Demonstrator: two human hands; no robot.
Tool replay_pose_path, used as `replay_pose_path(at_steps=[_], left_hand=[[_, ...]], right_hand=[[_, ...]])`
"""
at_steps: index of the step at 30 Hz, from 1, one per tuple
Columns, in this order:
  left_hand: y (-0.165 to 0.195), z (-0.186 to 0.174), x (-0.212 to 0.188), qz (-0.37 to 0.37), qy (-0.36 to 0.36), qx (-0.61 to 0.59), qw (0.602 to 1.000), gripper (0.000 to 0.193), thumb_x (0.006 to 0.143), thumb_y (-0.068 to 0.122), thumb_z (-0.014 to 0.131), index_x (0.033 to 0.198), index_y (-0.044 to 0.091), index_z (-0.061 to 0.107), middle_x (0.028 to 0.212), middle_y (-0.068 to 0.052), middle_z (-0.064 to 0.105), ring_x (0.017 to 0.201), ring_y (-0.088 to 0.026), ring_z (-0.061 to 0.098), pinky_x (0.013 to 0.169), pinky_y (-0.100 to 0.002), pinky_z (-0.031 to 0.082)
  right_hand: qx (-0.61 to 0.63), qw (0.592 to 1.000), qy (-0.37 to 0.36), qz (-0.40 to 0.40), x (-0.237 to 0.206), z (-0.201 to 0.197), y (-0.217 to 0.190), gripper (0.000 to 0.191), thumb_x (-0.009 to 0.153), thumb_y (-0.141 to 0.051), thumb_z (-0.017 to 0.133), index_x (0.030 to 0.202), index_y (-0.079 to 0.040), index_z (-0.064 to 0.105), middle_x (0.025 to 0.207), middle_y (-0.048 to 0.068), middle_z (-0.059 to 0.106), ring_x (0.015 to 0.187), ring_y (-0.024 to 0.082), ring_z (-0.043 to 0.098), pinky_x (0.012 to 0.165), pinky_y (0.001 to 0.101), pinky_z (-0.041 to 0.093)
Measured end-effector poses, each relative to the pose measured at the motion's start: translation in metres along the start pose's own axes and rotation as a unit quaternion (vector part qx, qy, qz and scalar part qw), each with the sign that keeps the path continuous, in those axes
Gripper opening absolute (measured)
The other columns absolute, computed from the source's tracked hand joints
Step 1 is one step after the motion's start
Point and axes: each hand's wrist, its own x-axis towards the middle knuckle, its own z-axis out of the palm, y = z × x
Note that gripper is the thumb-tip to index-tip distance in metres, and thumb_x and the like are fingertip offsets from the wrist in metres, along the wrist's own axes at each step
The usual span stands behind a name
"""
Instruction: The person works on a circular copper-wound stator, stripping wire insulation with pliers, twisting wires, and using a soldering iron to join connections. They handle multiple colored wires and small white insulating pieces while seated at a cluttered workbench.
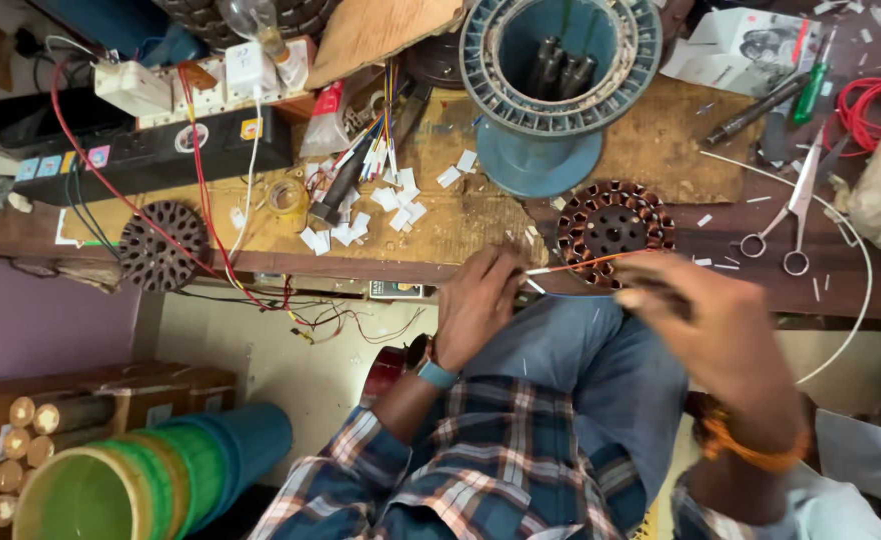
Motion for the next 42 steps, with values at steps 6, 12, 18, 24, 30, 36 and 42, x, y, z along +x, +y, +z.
replay_pose_path(at_steps=[6,12,18,24,30,36,42], left_hand=[[-0.002,-0.001,0.015,0.019,0.061,-0.159,0.985,0.013,0.094,0.003,0.07,0.105,0.003,0.064,0.102,-0.013,0.068,0.092,-0.03,0.069,0.078,-0.036,0.054],[-0.01,0.017,0.041,0.051,0.172,-0.179,0.967,0.014,0.091,0.002,0.073,0.104,0.005,0.071,0.099,-0.009,0.074,0.089,-0.022,0.072,0.079,-0.032,0.056],[-0.03,0.022,0.045,-0.119,-0.064,-0.452,0.882,0.019,0.095,0.0,0.07,0.114,0.004,0.073,0.097,-0.005,0.074,0.083,-0.012,0.068,0.068,-0.026,0.056],[-0.022,0.009,0.051,0.063,-0.01,-0.295,0.953,0.017,0.092,-0.003,0.069,0.107,0.003,0.073,0.108,-0.009,0.073,0.104,-0.019,0.071,0.089,-0.032,0.058],[-0.009,0.018,0.051,0.035,0.082,-0.23,0.969,0.018,0.087,-0.004,0.073,0.104,0.003,0.074,0.103,-0.01,0.075,0.095,-0.022,0.073,0.087,-0.033,0.057],[-0.022,0.025,0.05,-0.043,0.02,-0.321,0.946,0.015,0.09,-0.004,0.072,0.104,0.002,0.076,0.095,-0.008,0.074,0.085,-0.013,0.07,0.076,-0.028,0.056],[-0.011,0.021,0.049,-0.043,0.043,-0.327,0.943,0.017,0.089,-0.003,0.072,0.106,0.003,0.074,0.101,-0.008,0.074,0.088,-0.014,0.072,0.077,-0.028,0.058]], right_hand=[[-0.103,0.952,0.103,-0.271,0.033,0.055,-0.005,0.027,0.095,-0.013,0.067,0.121,-0.007,0.071,0.117,0.013,0.075,0.109,0.036,0.072,0.092,0.0413,0.056],[0.07,0.979,0.109,-0.154,0.057,0.098,0.02,0.021,0.094,-0.009,0.071,0.114,-0.004,0.075,0.101,0.015,0.076,0.086,0.026,0.075,0.073,0.0338,0.057],[0.234,0.968,0.089,-0.026,0.046,0.11,0.055,0.02,0.096,-0.006,0.071,0.114,-0.002,0.076,0.088,0.007,0.076,0.071,0.008,0.06,0.064,0.0266,0.05],[0.239,0.97,0.043,-0.01,0.051,0.103,0.059,0.02,0.094,-0.009,0.071,0.111,-0.001,0.075,0.081,0.003,0.074,0.066,0.007,0.06,0.06,0.0251,0.05],[0.23,0.97,0.077,-0.012,0.058,0.096,0.046,0.016,0.096,-0.012,0.071,0.107,-0.002,0.076,0.088,0.005,0.077,0.074,0.008,0.067,0.065,0.0256,0.053],[0.098,0.987,0.108,-0.071,0.048,0.08,0.043,0.023,0.087,-0.012,0.077,0.108,-0.004,0.076,0.097,0.011,0.078,0.083,0.014,0.075,0.072,0.0297,0.056],[0.102,0.981,0.12,-0.118,0.057,0.092,0.033,0.02,0.086,-0.007,0.077,0.106,-0.002,0.074,0.099,0.013,0.076,0.086,0.022,0.076,0.076,0.0322,0.057]])
